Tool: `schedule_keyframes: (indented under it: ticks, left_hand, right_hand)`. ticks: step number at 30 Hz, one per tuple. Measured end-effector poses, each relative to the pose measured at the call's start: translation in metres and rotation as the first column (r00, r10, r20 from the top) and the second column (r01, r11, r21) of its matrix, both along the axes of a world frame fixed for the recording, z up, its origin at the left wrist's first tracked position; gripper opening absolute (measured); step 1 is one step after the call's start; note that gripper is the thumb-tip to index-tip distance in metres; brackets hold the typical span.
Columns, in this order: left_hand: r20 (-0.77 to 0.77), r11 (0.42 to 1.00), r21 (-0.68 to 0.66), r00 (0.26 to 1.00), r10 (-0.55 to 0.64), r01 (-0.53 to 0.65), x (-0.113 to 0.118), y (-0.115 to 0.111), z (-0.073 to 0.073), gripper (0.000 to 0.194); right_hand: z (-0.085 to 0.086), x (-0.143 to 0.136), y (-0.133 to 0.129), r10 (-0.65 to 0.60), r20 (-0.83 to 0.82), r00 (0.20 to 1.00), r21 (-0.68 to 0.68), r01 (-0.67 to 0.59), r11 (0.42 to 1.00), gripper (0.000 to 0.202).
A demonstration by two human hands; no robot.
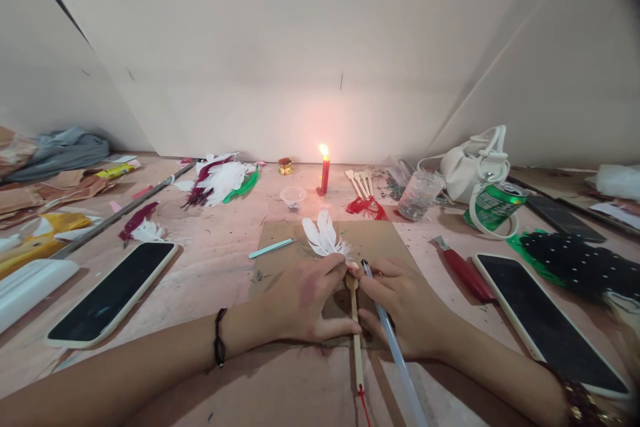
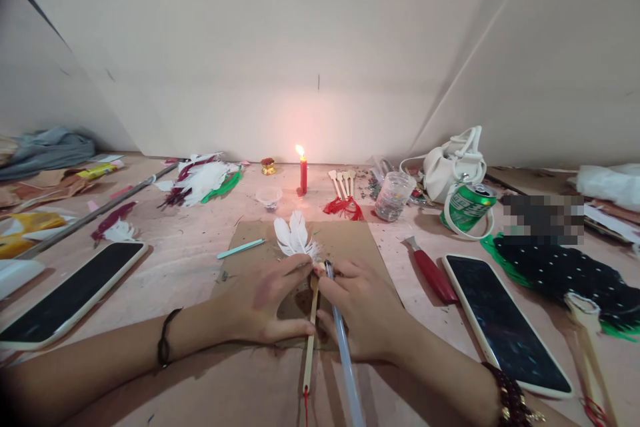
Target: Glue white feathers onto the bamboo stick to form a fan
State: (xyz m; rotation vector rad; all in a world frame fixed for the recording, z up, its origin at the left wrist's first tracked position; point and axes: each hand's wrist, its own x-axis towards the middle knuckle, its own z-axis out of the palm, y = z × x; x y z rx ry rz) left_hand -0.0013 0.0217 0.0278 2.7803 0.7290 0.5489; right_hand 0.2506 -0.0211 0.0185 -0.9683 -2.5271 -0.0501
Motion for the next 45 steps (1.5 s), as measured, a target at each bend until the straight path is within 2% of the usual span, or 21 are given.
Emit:
schedule_keyframes:
  ticks: [3,8,16,22,27,29,35,40,45]
  left_hand:
    - [-0.003,1.0,0.003,1.0,-0.003,0.003,0.001,0.0,0.001,0.063]
    - [0.038,1.0,0.002,0.999,-0.017,0.017,0.002,-0.001,0.005,0.064]
    - [0.021,1.0,-0.016,1.0,0.011,-0.011,0.0,-0.001,-0.001,0.071]
    - [0.045,1.0,-0.016,0.999,0.006,-0.005,-0.001,0.0,-0.005,0.072]
    - [0.111,1.0,-0.004,0.994,-0.013,0.014,-0.001,0.0,-0.005,0.073]
    - [0.126,1.0,-0.015,0.992,-0.013,0.015,-0.002,-0.001,-0.004,0.074]
    - [0.104,0.999,-0.039,0.995,-0.004,0.008,-0.003,-0.001,-0.007,0.074]
    - [0.112,1.0,-0.027,0.994,-0.01,0.014,-0.004,-0.001,-0.007,0.077]
    - [0.12,0.999,-0.029,0.993,-0.022,0.026,-0.003,-0.002,-0.004,0.075]
  right_hand:
    - [0.004,-0.002,0.0,0.001,0.015,1.0,-0.003,-0.001,1.0,0.009]
    - [0.008,-0.004,-0.001,0.005,-0.011,1.0,-0.021,-0.005,1.0,0.014]
    - [0.0,-0.003,0.0,0.019,-0.059,0.998,0.031,-0.017,0.999,0.023]
    - [0.0,-0.005,-0.002,0.015,-0.028,1.0,0.085,-0.012,0.996,0.015]
    - [-0.002,-0.005,-0.003,0.027,-0.019,0.999,0.073,-0.025,0.997,0.009]
    - [-0.003,-0.005,-0.003,0.034,-0.07,0.997,0.072,-0.029,0.997,0.015]
    - [-0.009,0.0,0.0,0.036,-0.227,0.973,0.029,-0.03,0.999,0.051]
    - [-0.015,0.004,0.0,0.006,-0.307,0.952,0.012,-0.003,1.0,0.051]
    - [-0.012,0.003,-0.002,0.0,-0.318,0.948,0.018,0.006,1.0,0.051]
